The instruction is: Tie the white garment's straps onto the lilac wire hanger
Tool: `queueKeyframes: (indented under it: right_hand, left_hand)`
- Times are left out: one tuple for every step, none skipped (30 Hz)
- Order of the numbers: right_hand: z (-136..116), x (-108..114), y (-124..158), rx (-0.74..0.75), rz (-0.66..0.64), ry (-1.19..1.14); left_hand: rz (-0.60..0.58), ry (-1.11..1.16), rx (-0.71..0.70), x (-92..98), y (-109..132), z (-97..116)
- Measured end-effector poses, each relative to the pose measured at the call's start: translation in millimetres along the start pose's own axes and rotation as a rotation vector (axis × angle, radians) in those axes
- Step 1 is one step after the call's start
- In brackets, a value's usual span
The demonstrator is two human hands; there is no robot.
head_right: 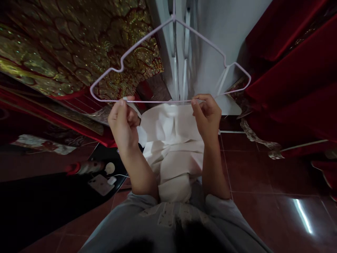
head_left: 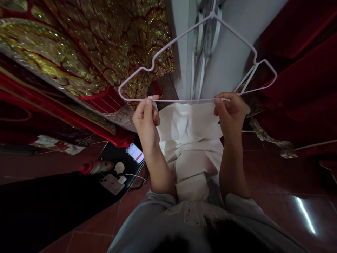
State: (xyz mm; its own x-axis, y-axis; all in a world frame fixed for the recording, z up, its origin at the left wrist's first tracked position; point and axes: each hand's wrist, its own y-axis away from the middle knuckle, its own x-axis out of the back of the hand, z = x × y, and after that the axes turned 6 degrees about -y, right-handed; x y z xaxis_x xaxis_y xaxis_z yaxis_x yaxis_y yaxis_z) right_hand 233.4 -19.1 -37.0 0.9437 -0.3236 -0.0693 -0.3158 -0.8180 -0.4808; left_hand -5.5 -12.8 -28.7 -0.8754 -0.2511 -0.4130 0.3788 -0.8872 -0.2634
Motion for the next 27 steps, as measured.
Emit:
queueKeyframes:
  right_hand:
    - [-0.6,1.7,-1.9,0.003,0.002,-0.018]
    - [-0.6,4.6,-4.9,0.021,0.033,-0.04]
    - [-0.1,8.8,-8.9,0.051,0.093,-0.064]
    - [0.6,14.1,-13.6,0.088,0.181,-0.087]
    - [1.2,20.1,-18.6,0.112,0.27,-0.106]
    - [1.2,26.6,-23.6,0.108,0.33,-0.116]
    - [0.0,32.7,-28.0,0.074,0.341,-0.116]
    - [-2.5,38.0,-31.5,0.02,0.312,-0.109]
    - [-6.7,41.8,-34.1,-0.04,0.26,-0.098]
    - [-12.2,44.0,-35.8,-0.093,0.2,-0.089]
    - [-18.8,44.5,-37.4,-0.128,0.148,-0.089]
    - [-25.7,43.7,-39.4,-0.142,0.111,-0.102]
    - [-32.0,42.3,-42.6,-0.142,0.073,-0.127]
    - [-36.8,41.1,-47.4,-0.128,0.045,-0.165]
    - [-39.4,40.8,-54.1,-0.109,0.028,-0.21]
    - [-39.5,42.2,-62.3,-0.09,0.041,-0.261]
    - [-36.9,45.5,-71.3,-0.08,0.093,-0.315]
    - [-32.2,50.7,-79.8,-0.082,0.187,-0.372]
    - [-26.1,57.3,-86.5,-0.088,0.305,-0.429]
    - [-19.5,64.5,-90.2,-0.094,0.428,-0.475]
    - [-13.6,71.2,-90.0,-0.092,0.533,-0.497]
    - [-8.9,76.5,-85.5,-0.076,0.596,-0.493]
    - [-5.9,79.5,-77.3,-0.057,0.623,-0.457]
    - [-4.6,79.6,-66.1,-0.035,0.603,-0.392]
    - [-4.8,76.8,-53.5,-0.024,0.519,-0.329]
    - [-6.1,71.5,-41.0,0.022,0.484,-0.279]
    - [-7.8,64.5,-29.9,0.033,0.441,-0.264]
  left_hand:
    - [0.012,0.035,0.007,-2.8,0.8,0.6]
    - [0.02,0.063,0.01,-4.6,1.4,0.4]
    - [0.025,0.084,0.003,-5.7,1.9,-0.3]
    - [0.025,0.103,-0.015,-6.5,2.3,-1.5]
    - [0.019,0.117,-0.039,-7.0,2.7,-3.0]
    - [0.007,0.128,-0.065,-7.4,2.9,-4.6]
    - [-0.004,0.135,-0.089,-7.7,3.1,-6.1]
    - [-0.015,0.137,-0.102,-8.0,3.1,-7.3]
    - [-0.022,0.133,-0.102,-8.2,3.1,-8.3]
    - [-0.025,0.123,-0.092,-8.4,3.1,-8.9]
    - [-0.023,0.114,-0.082,-8.5,3.0,-9.2]
    - [-0.018,0.106,-0.074,-8.7,3.0,-9.4]
    - [-0.017,0.101,-0.067,-8.9,3.1,-9.4]
    - [-0.021,0.1,-0.063,-9.1,3.3,-9.5]
    - [-0.023,0.101,-0.062,-9.3,3.6,-9.6]
    - [-0.024,0.098,-0.06,-9.5,4.0,-9.9]
    - [-0.024,0.09,-0.054,-9.7,4.4,-10.3]
    - [-0.025,0.08,-0.051,-9.9,4.8,-10.8]
    - [-0.028,0.072,-0.056,-10.0,5.1,-11.5]
    - [-0.035,0.069,-0.066,-10.1,5.2,-12.2]
    - [-0.048,0.072,-0.079,-10.0,5.3,-13.1]
    - [-0.068,0.079,-0.092,-9.8,5.2,-14.2]
    - [-0.089,0.087,-0.101,-9.6,5.0,-15.4]
    - [-0.109,0.091,-0.103,-9.3,4.9,-16.7]
    - [-0.123,0.09,-0.098,-9.0,4.7,-18.2]
    - [-0.13,0.084,-0.091,-8.7,4.7,-19.8]
    - [-0.128,0.075,-0.084,-8.4,4.9,-21.4]
